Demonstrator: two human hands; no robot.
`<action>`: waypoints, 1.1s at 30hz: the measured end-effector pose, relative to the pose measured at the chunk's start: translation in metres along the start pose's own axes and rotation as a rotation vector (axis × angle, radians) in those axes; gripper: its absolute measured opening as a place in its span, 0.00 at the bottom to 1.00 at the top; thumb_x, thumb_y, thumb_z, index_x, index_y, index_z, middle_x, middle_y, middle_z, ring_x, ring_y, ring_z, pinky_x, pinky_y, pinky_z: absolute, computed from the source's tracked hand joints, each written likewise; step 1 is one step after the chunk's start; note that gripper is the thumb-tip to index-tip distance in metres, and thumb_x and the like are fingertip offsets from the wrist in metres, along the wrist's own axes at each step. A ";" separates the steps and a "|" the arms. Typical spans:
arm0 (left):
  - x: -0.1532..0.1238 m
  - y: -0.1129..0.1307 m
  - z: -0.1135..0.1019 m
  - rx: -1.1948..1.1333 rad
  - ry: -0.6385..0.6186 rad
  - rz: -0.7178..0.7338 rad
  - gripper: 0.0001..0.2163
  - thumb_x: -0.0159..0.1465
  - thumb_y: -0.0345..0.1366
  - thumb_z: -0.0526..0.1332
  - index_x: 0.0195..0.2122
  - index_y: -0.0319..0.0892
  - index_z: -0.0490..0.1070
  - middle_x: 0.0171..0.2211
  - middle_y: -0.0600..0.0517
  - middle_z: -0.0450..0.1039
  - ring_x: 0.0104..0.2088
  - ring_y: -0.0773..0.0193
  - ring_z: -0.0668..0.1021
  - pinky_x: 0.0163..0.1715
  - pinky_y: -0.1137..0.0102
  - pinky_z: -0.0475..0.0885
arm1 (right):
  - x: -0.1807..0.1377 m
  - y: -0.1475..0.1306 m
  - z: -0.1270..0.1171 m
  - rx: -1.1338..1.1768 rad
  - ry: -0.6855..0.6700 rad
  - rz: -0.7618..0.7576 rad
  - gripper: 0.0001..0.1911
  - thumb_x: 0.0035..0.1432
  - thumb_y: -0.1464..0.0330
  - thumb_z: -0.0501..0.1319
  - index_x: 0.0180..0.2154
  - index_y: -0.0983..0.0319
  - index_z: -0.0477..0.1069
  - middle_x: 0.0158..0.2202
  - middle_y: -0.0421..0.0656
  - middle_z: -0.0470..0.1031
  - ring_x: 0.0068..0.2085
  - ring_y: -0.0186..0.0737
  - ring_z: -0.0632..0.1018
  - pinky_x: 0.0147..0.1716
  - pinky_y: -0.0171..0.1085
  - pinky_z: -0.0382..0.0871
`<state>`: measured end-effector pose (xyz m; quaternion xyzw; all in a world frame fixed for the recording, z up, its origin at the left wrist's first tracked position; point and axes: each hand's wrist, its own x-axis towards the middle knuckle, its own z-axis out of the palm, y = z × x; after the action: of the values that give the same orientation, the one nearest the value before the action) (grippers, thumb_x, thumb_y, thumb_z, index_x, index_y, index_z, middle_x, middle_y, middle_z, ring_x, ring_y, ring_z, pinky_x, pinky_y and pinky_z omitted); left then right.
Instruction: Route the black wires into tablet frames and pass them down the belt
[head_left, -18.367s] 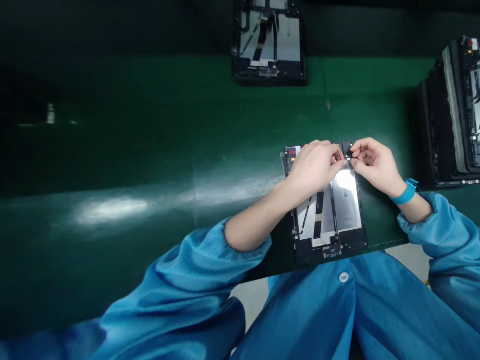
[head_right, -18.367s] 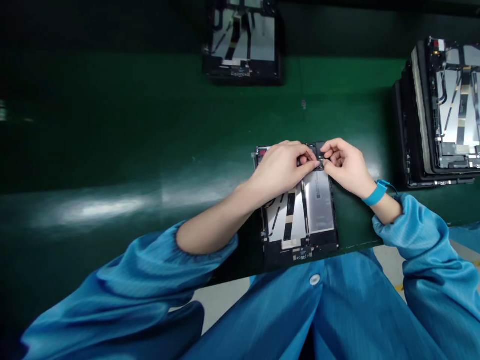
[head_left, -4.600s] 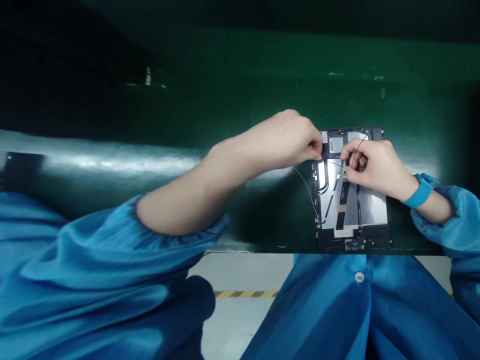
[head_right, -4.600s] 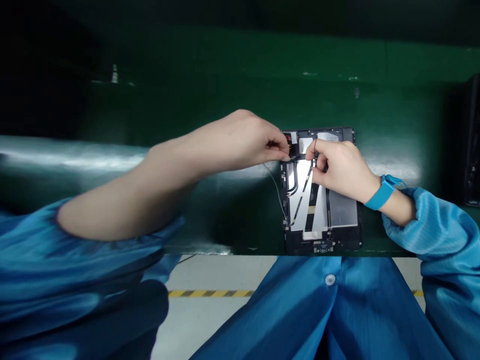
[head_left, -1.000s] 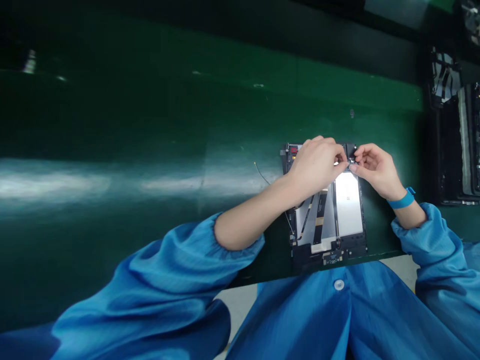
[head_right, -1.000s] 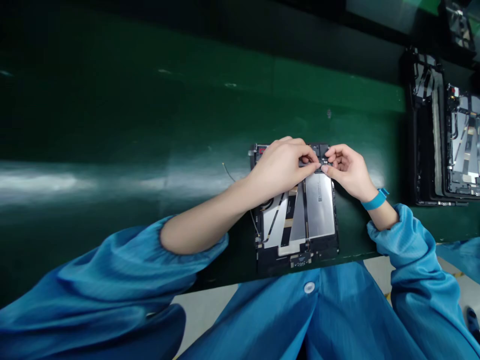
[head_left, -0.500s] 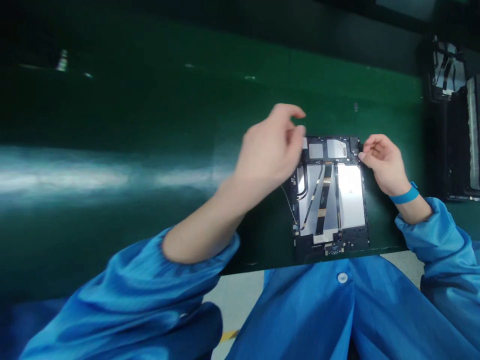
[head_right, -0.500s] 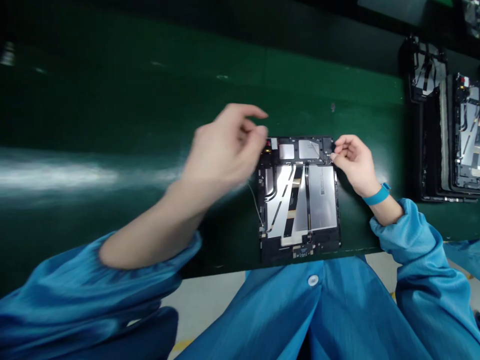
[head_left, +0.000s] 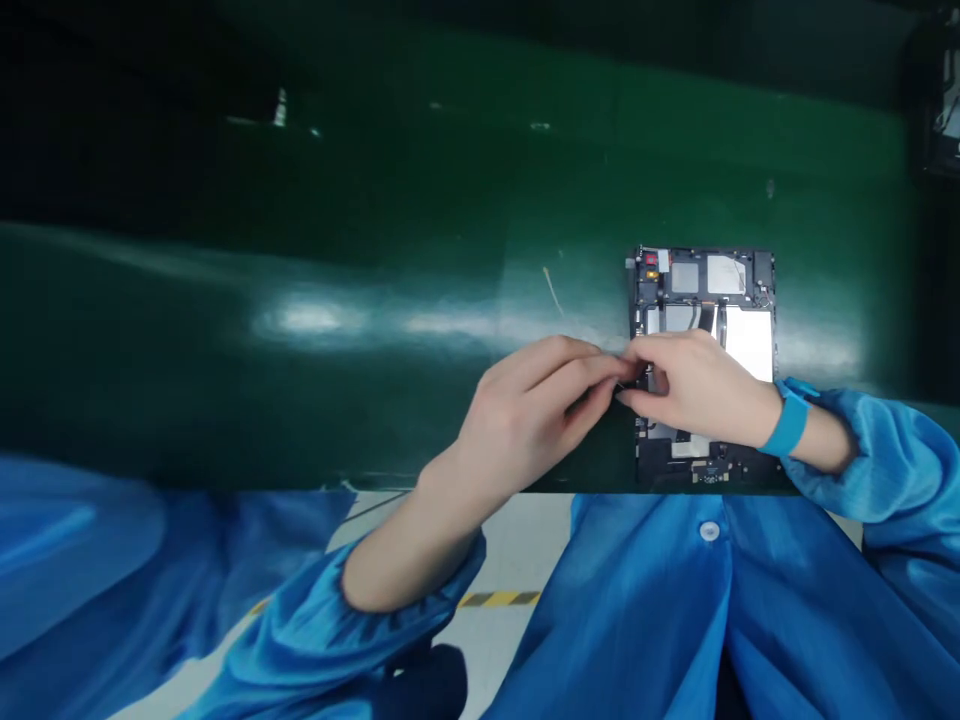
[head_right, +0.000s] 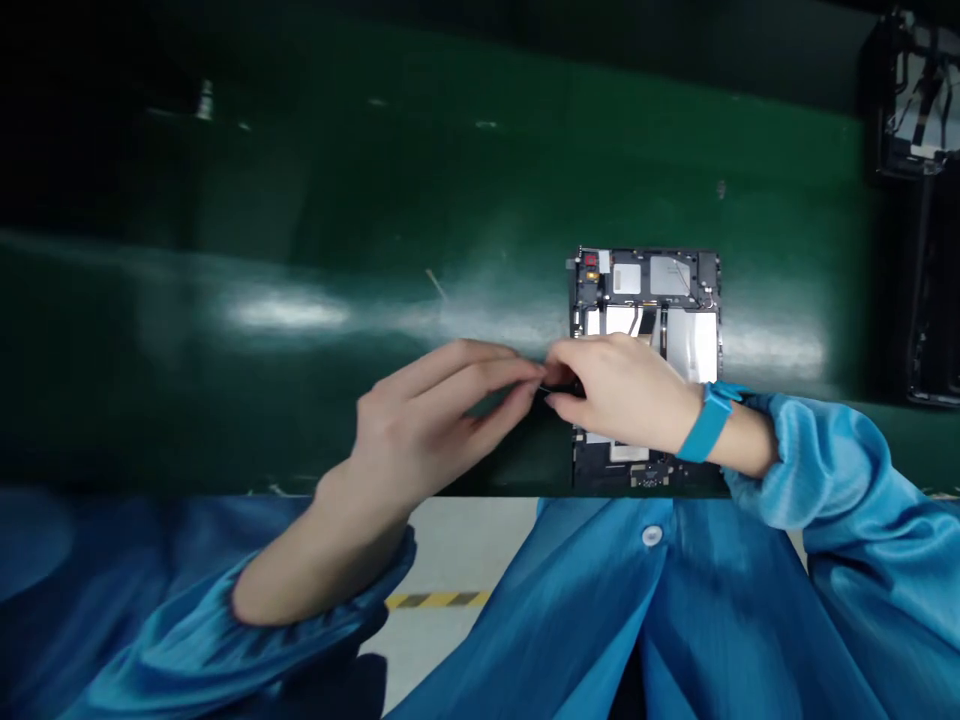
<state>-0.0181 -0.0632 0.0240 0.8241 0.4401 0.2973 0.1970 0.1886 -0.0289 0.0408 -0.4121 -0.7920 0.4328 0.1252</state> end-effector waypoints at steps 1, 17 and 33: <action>-0.002 0.004 0.001 -0.016 0.042 0.011 0.09 0.71 0.29 0.61 0.47 0.48 0.78 0.41 0.50 0.82 0.38 0.62 0.82 0.42 0.66 0.79 | 0.001 0.001 0.000 -0.010 -0.033 -0.008 0.05 0.59 0.77 0.64 0.35 0.61 0.72 0.28 0.35 0.71 0.29 0.32 0.70 0.35 0.34 0.61; -0.035 0.010 0.067 -0.692 0.264 -0.485 0.54 0.61 0.31 0.74 0.77 0.72 0.40 0.57 0.49 0.68 0.25 0.76 0.72 0.25 0.74 0.75 | 0.012 0.038 -0.017 -0.124 -0.096 -0.306 0.09 0.61 0.79 0.59 0.34 0.60 0.72 0.32 0.39 0.74 0.36 0.37 0.72 0.40 0.37 0.62; -0.009 0.007 0.047 -0.891 0.057 -0.880 0.28 0.54 0.29 0.71 0.55 0.47 0.67 0.37 0.58 0.67 0.25 0.74 0.72 0.26 0.76 0.73 | 0.026 0.047 -0.012 0.025 -0.003 -0.291 0.12 0.61 0.82 0.56 0.32 0.61 0.68 0.32 0.39 0.72 0.35 0.35 0.70 0.39 0.36 0.61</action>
<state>0.0134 -0.0778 -0.0093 0.3963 0.5772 0.3650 0.6137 0.2043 0.0115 0.0071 -0.2906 -0.8380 0.4205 0.1909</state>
